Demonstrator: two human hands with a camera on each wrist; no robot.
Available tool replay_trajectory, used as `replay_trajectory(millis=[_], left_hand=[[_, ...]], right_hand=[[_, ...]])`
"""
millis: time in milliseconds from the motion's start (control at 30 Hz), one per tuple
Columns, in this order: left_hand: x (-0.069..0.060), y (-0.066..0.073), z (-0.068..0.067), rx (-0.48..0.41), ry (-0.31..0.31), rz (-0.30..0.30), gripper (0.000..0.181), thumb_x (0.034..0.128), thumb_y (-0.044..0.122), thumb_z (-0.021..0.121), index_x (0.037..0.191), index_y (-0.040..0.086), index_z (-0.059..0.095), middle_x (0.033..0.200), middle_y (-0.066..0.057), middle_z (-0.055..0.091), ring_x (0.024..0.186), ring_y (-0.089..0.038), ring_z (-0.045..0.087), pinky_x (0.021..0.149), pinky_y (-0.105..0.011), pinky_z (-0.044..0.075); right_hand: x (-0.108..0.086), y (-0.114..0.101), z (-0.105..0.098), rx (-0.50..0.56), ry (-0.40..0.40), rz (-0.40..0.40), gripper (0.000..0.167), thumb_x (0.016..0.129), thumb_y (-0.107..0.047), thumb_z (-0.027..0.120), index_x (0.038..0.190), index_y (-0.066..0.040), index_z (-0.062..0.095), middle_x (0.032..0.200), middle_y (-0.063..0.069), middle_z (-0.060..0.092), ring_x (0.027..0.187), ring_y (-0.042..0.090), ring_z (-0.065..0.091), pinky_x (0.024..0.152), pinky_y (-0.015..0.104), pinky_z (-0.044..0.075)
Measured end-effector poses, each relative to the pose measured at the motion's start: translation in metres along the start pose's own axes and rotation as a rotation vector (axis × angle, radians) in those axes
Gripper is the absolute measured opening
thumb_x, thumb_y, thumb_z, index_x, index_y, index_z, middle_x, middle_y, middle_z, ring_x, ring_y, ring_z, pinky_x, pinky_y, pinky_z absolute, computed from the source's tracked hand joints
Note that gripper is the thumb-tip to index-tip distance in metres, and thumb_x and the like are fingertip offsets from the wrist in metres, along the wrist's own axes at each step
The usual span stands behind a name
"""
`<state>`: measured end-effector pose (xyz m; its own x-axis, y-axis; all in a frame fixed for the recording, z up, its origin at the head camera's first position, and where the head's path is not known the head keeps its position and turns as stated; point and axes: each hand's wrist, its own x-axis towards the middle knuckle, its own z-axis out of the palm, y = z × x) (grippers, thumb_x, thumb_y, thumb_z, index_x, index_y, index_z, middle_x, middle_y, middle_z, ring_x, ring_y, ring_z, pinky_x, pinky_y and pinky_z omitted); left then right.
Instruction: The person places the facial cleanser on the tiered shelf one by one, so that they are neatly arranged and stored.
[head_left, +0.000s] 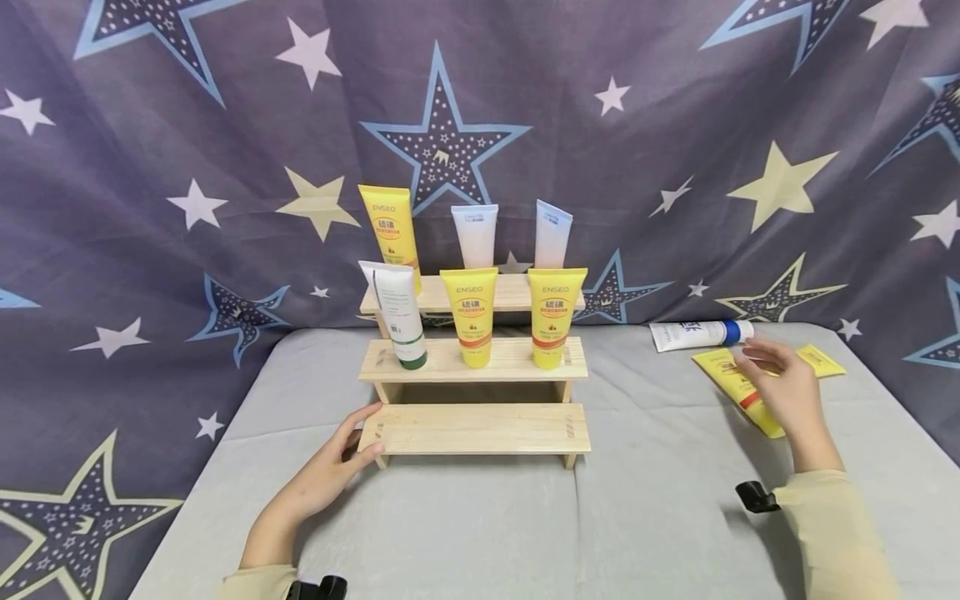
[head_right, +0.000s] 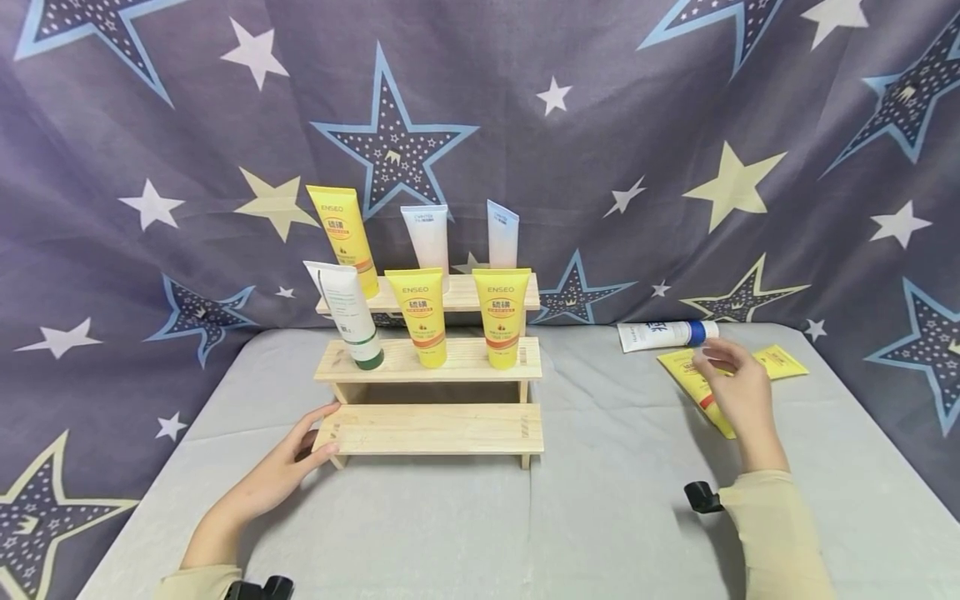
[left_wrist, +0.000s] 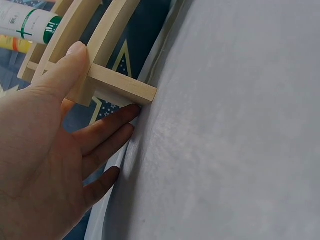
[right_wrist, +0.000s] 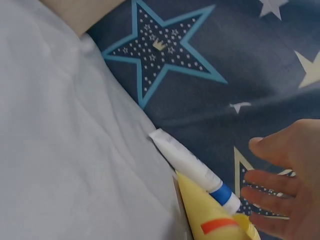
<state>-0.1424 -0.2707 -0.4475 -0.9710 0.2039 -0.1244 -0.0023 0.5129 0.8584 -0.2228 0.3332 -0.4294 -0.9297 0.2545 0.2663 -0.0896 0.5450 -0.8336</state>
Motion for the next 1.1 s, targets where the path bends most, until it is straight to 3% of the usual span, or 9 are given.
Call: replay_trajectory(millis=[100, 167, 233, 400, 533, 633, 833, 967, 1100], left_hand=[[0.001, 0.000, 0.001, -0.003, 0.000, 0.009, 0.061, 0.1016, 0.038, 0.056, 0.154, 0.029, 0.027, 0.136, -0.020, 0.055, 0.126, -0.032, 0.051, 0.103, -0.057, 0.035], [0.002, 0.000, 0.001, -0.002, 0.000, 0.012, 0.061, 0.1016, 0.038, 0.056, 0.155, 0.029, 0.026, 0.136, -0.020, 0.055, 0.126, -0.032, 0.051, 0.103, -0.057, 0.035], [0.003, 0.001, 0.001, 0.000, -0.002, 0.014, 0.062, 0.1016, 0.038, 0.056, 0.155, 0.029, 0.026, 0.137, -0.021, 0.054, 0.126, -0.032, 0.051, 0.103, -0.057, 0.035], [0.004, 0.001, 0.001, -0.005, -0.003, 0.011, 0.062, 0.1016, 0.038, 0.056, 0.155, 0.029, 0.026, 0.139, -0.023, 0.051, 0.127, -0.033, 0.051, 0.103, -0.057, 0.035], [0.004, 0.001, 0.001, 0.000, -0.001, 0.008, 0.062, 0.1016, 0.039, 0.056, 0.155, 0.029, 0.026, 0.139, -0.023, 0.051, 0.127, -0.034, 0.050, 0.103, -0.057, 0.035], [0.004, 0.000, 0.001, 0.003, 0.001, 0.008, 0.062, 0.1017, 0.039, 0.056, 0.155, 0.029, 0.026, 0.138, -0.022, 0.053, 0.127, -0.034, 0.051, 0.103, -0.058, 0.035], [0.002, 0.001, 0.001, -0.004, 0.001, 0.002, 0.062, 0.1017, 0.039, 0.056, 0.155, 0.028, 0.026, 0.138, -0.023, 0.052, 0.126, -0.034, 0.051, 0.103, -0.058, 0.035], [0.001, 0.000, 0.001, -0.003, 0.002, 0.001, 0.061, 0.1016, 0.038, 0.056, 0.155, 0.028, 0.027, 0.136, -0.021, 0.054, 0.125, -0.033, 0.052, 0.102, -0.057, 0.036], [0.001, -0.001, 0.000, -0.004, 0.004, 0.006, 0.061, 0.1016, 0.037, 0.056, 0.154, 0.028, 0.027, 0.136, -0.021, 0.054, 0.125, -0.033, 0.052, 0.103, -0.057, 0.036]], right_hand=[[0.001, 0.006, -0.005, -0.086, -0.049, 0.028, 0.051, 0.097, -0.023, 0.064, 0.134, 0.011, 0.052, 0.104, 0.006, 0.071, 0.079, -0.020, 0.048, 0.068, 0.007, 0.043], [0.001, 0.008, -0.008, -0.135, -0.083, 0.046, 0.052, 0.098, -0.024, 0.063, 0.134, 0.011, 0.052, 0.117, 0.026, 0.066, 0.078, -0.021, 0.045, 0.068, 0.009, 0.042], [0.002, 0.011, -0.011, -0.179, -0.113, 0.058, 0.052, 0.099, -0.024, 0.061, 0.134, 0.012, 0.051, 0.124, 0.035, 0.058, 0.078, -0.021, 0.041, 0.067, 0.011, 0.042], [0.002, 0.012, -0.015, -0.242, -0.168, 0.092, 0.053, 0.101, -0.027, 0.058, 0.135, 0.013, 0.049, 0.124, 0.035, 0.058, 0.082, -0.011, 0.047, 0.067, 0.017, 0.043], [0.001, 0.012, -0.018, -0.291, -0.203, 0.085, 0.050, 0.101, -0.025, 0.058, 0.131, 0.014, 0.051, 0.122, 0.036, 0.058, 0.093, 0.025, 0.063, 0.067, 0.022, 0.042], [0.000, 0.012, -0.020, -0.316, -0.223, 0.072, 0.049, 0.100, -0.022, 0.059, 0.129, 0.017, 0.051, 0.121, 0.038, 0.057, 0.104, 0.049, 0.058, 0.066, 0.025, 0.041], [-0.001, 0.017, -0.019, -0.349, -0.254, 0.073, 0.053, 0.099, -0.023, 0.062, 0.131, 0.017, 0.049, 0.123, 0.038, 0.056, 0.109, 0.052, 0.055, 0.074, 0.037, 0.046], [-0.001, 0.016, -0.019, -0.365, -0.343, 0.108, 0.062, 0.099, -0.028, 0.060, 0.135, 0.019, 0.042, 0.128, 0.042, 0.049, 0.114, 0.056, 0.049, 0.087, 0.057, 0.043], [0.000, 0.016, -0.018, -0.371, -0.415, 0.167, 0.074, 0.099, -0.035, 0.059, 0.139, 0.022, 0.033, 0.129, 0.045, 0.043, 0.115, 0.056, 0.045, 0.092, 0.061, 0.040]])
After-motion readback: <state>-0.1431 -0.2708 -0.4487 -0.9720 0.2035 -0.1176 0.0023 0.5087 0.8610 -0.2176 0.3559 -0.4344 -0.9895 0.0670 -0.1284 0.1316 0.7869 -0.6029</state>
